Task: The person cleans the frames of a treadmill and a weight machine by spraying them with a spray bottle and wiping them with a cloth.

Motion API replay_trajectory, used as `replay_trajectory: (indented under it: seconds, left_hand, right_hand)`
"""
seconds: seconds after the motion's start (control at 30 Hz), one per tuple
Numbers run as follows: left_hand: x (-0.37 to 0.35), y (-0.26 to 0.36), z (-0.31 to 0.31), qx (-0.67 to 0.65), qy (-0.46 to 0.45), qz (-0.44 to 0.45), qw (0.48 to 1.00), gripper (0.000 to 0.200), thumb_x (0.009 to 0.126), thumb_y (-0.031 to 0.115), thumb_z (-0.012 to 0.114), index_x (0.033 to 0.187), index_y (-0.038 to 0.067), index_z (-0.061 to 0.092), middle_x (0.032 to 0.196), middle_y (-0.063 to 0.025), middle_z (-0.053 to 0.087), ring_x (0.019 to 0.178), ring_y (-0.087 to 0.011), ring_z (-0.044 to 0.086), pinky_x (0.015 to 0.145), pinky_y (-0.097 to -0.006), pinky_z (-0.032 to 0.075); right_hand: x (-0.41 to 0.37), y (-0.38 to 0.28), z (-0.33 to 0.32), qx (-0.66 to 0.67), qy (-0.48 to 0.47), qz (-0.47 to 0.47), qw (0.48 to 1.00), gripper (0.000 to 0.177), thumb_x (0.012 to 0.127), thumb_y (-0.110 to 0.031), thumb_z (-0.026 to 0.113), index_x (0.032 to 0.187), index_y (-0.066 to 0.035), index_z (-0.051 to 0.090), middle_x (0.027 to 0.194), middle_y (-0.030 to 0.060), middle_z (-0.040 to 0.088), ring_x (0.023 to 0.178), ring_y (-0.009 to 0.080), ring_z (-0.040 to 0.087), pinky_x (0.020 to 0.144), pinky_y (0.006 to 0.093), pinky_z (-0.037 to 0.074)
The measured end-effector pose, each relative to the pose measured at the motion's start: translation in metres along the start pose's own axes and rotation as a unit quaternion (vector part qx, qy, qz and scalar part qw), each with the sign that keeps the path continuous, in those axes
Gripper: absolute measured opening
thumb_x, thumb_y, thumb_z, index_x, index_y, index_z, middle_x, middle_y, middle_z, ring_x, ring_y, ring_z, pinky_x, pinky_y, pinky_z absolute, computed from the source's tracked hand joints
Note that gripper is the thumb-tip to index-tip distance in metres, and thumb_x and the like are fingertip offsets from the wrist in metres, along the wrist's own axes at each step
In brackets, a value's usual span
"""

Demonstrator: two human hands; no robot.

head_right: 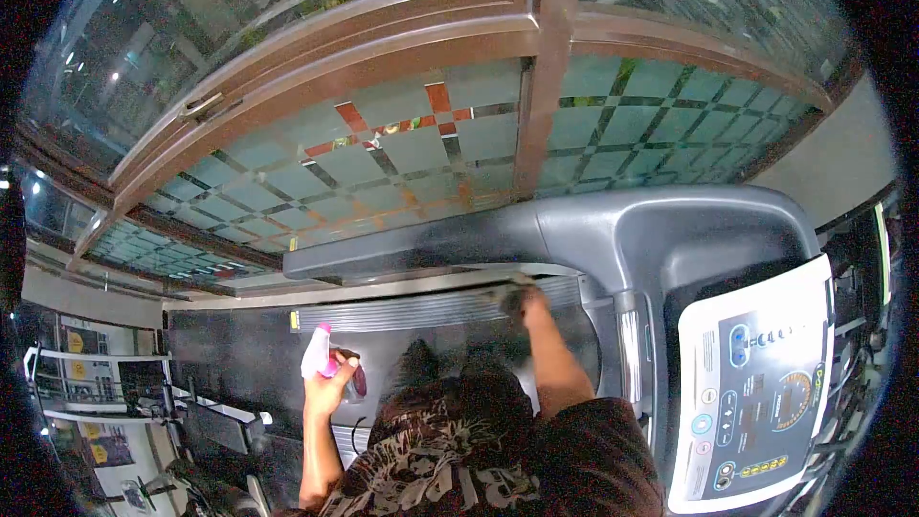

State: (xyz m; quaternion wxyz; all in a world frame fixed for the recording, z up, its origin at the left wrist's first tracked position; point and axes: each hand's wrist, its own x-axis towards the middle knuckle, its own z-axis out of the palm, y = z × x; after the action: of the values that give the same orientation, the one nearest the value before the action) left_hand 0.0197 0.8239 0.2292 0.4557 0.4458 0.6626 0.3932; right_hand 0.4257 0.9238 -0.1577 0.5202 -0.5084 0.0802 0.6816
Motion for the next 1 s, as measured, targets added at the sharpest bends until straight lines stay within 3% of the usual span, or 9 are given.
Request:
replay_trajectory:
  seconds: [0.07,0.2,0.33,0.57,0.67,0.7,0.8,0.93,1.0]
  left_hand:
    - [-0.005,-0.005,-0.002,-0.014,0.015,-0.012,1.000,0.019,0.081,0.005,0.079,0.085,0.005,0.060,0.079,0.0001,0.062,0.074,-0.0106,0.057,0.069,-0.0275,0.047]
    - [-0.018,-0.017,-0.013,0.012,0.023,-0.019,0.999,0.020,0.079,0.005,0.079,0.089,0.005,0.061,0.079,0.0019,0.059,0.074,-0.0097,0.055,0.070,-0.0270,0.047]
    - [-0.032,-0.012,-0.014,0.000,0.060,-0.012,0.998,0.018,0.079,0.002,0.078,0.089,0.004,0.063,0.076,0.0019,0.060,0.070,-0.0086,0.055,0.066,-0.0262,0.047]
    - [-0.023,-0.012,-0.015,0.001,0.032,-0.034,0.999,0.022,0.080,0.009,0.079,0.087,0.007,0.059,0.081,0.0026,0.057,0.075,-0.0103,0.054,0.072,-0.0277,0.045]
    - [-0.014,-0.003,-0.007,0.002,0.012,-0.019,1.000,0.020,0.080,0.007,0.078,0.086,0.006,0.059,0.081,0.0023,0.058,0.075,-0.0107,0.055,0.071,-0.0280,0.046]
    - [-0.011,-0.006,-0.007,0.011,0.004,-0.021,1.000,0.019,0.080,0.006,0.078,0.086,0.005,0.060,0.080,0.0024,0.057,0.074,-0.0108,0.055,0.071,-0.0280,0.046]
    - [-0.008,-0.004,-0.005,0.037,-0.006,-0.021,0.999,0.019,0.081,0.005,0.077,0.085,0.005,0.059,0.077,0.0029,0.057,0.072,-0.0107,0.054,0.069,-0.0282,0.046]
    - [-0.018,0.015,0.001,-0.004,0.002,-0.015,1.000,0.016,0.080,0.005,0.079,0.082,0.002,0.064,0.076,-0.0020,0.066,0.068,-0.0102,0.058,0.063,-0.0280,0.048]
    - [-0.022,-0.001,-0.003,0.026,0.013,-0.011,1.000,0.015,0.080,0.004,0.079,0.082,0.002,0.064,0.075,-0.0007,0.065,0.067,-0.0093,0.057,0.062,-0.0271,0.047]
  right_hand:
    - [-0.010,-0.042,-0.004,0.031,0.101,-0.046,0.993,0.031,0.100,-0.031,0.049,0.115,-0.008,0.063,0.111,0.0101,0.067,0.093,0.0299,0.068,0.077,0.0481,0.058]
    - [0.009,-0.075,0.017,0.023,0.060,-0.155,0.986,0.037,0.101,-0.026,0.043,0.129,-0.005,0.056,0.114,0.0115,0.066,0.095,0.0307,0.068,0.081,0.0512,0.056]
    - [0.026,-0.033,0.062,0.084,0.036,-0.260,0.961,0.027,0.098,-0.022,0.052,0.123,-0.012,0.056,0.102,0.0090,0.065,0.083,0.0237,0.066,0.064,0.0395,0.056]
    - [-0.080,0.005,0.125,-0.081,0.013,0.006,0.997,0.020,0.095,-0.019,0.053,0.112,-0.010,0.060,0.097,0.0087,0.065,0.085,0.0238,0.065,0.072,0.0393,0.055]
    - [-0.103,-0.010,0.105,-0.074,-0.090,-0.033,0.993,0.022,0.095,-0.020,0.053,0.110,-0.007,0.061,0.100,0.0109,0.067,0.090,0.0261,0.066,0.079,0.0423,0.055]
    - [-0.071,-0.009,0.073,-0.100,-0.089,-0.059,0.989,0.035,0.095,-0.031,0.057,0.121,-0.008,0.063,0.120,0.0086,0.066,0.106,0.0246,0.066,0.089,0.0425,0.055]
    - [0.006,-0.032,-0.001,0.029,0.029,-0.056,0.998,0.035,0.098,-0.032,0.052,0.120,-0.007,0.062,0.118,0.0098,0.066,0.104,0.0258,0.066,0.086,0.0466,0.056]
    - [-0.042,-0.094,0.064,-0.018,0.211,-0.145,0.967,0.038,0.102,-0.032,0.042,0.117,-0.002,0.060,0.112,0.0099,0.066,0.086,0.0277,0.067,0.072,0.0425,0.054]
    - [-0.034,-0.084,0.080,-0.027,0.206,-0.161,0.965,0.036,0.101,-0.031,0.046,0.115,-0.002,0.060,0.110,0.0091,0.066,0.085,0.0269,0.066,0.072,0.0412,0.053]
